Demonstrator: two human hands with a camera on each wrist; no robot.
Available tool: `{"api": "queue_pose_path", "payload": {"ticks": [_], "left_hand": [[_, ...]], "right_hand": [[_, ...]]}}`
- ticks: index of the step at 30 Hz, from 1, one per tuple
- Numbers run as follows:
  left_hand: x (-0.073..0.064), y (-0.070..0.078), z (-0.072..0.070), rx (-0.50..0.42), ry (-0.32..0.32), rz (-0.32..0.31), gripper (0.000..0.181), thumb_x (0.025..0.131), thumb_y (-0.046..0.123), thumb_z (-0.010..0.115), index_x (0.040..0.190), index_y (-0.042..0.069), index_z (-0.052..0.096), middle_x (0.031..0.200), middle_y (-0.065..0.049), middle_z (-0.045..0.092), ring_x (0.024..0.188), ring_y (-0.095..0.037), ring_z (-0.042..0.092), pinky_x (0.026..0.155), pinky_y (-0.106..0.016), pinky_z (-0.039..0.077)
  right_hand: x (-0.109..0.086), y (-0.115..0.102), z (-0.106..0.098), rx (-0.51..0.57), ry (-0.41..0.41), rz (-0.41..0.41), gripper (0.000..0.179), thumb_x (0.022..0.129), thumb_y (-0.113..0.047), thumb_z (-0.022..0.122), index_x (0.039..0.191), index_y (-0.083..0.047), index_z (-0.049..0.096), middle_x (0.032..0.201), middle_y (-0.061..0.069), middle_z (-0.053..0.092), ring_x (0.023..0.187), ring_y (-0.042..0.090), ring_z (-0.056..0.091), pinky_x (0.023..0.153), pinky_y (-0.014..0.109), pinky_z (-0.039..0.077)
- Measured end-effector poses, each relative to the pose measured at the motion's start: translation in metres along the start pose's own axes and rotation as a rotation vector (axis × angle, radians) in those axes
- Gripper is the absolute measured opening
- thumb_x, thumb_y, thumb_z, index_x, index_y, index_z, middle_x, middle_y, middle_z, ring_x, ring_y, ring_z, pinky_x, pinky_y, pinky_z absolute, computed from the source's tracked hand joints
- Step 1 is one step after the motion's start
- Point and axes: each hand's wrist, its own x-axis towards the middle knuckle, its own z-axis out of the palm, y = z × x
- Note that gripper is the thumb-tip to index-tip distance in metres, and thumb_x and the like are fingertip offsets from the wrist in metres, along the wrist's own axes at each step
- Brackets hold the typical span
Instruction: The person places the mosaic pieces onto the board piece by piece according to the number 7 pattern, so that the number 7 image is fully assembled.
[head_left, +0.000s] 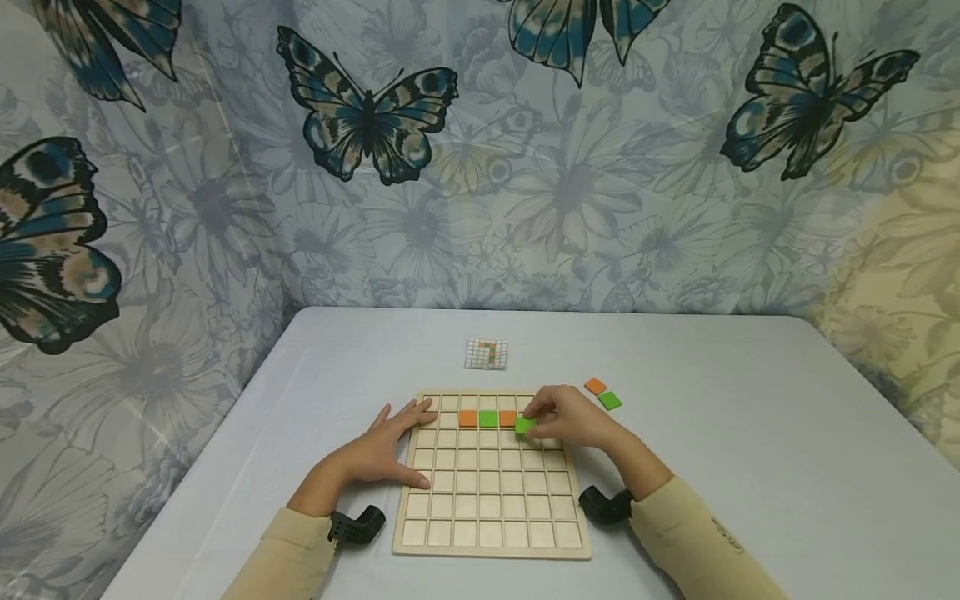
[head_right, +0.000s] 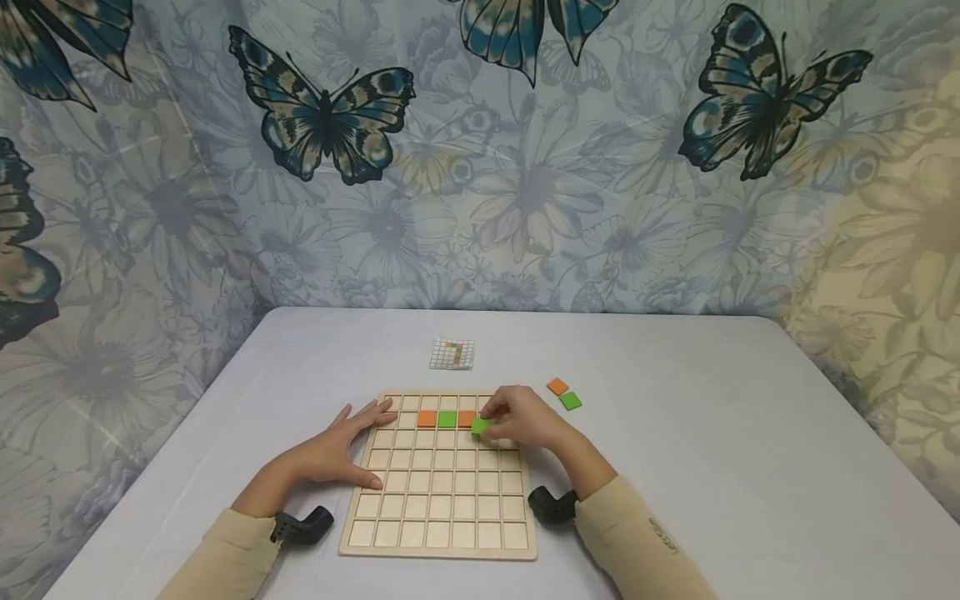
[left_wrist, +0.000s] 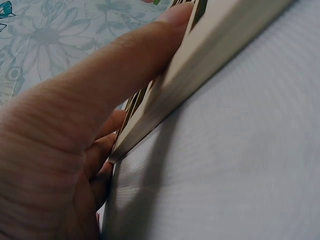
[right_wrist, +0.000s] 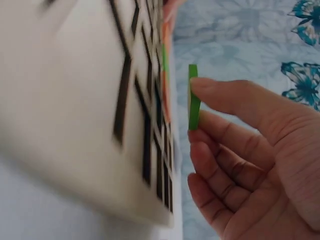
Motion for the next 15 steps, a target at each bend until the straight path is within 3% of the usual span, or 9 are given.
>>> {"api": "queue_pose_path", "payload": {"ticks": [5, 15], "left_hand": [[-0.001, -0.001, 0.0, -0.007, -0.002, 0.006, 0.096, 0.063, 0.05, 0.081, 0.142, 0.015, 0.038, 0.157, -0.004, 0.018, 0.146, -0.028, 0.008, 0.117, -0.051, -0.008], [-0.001, 0.001, -0.001, -0.008, -0.002, 0.008, 0.095, 0.064, 0.05, 0.081, 0.141, 0.014, 0.039, 0.156, -0.005, 0.018, 0.146, -0.028, 0.008, 0.117, -0.052, -0.008]], "right_hand": [[0.004, -0.004, 0.003, 0.021, -0.021, -0.024, 0.02, 0.076, -0.016, 0.076, 0.092, -0.005, 0.07, 0.093, 0.004, 0.067, 0.087, 0.016, 0.062, 0.077, 0.029, 0.053], [0.008, -0.009, 0.012, 0.007, -0.028, 0.007, 0.019, 0.075, -0.015, 0.077, 0.091, -0.007, 0.07, 0.091, 0.001, 0.065, 0.079, 0.011, 0.057, 0.067, 0.02, 0.05]]}}
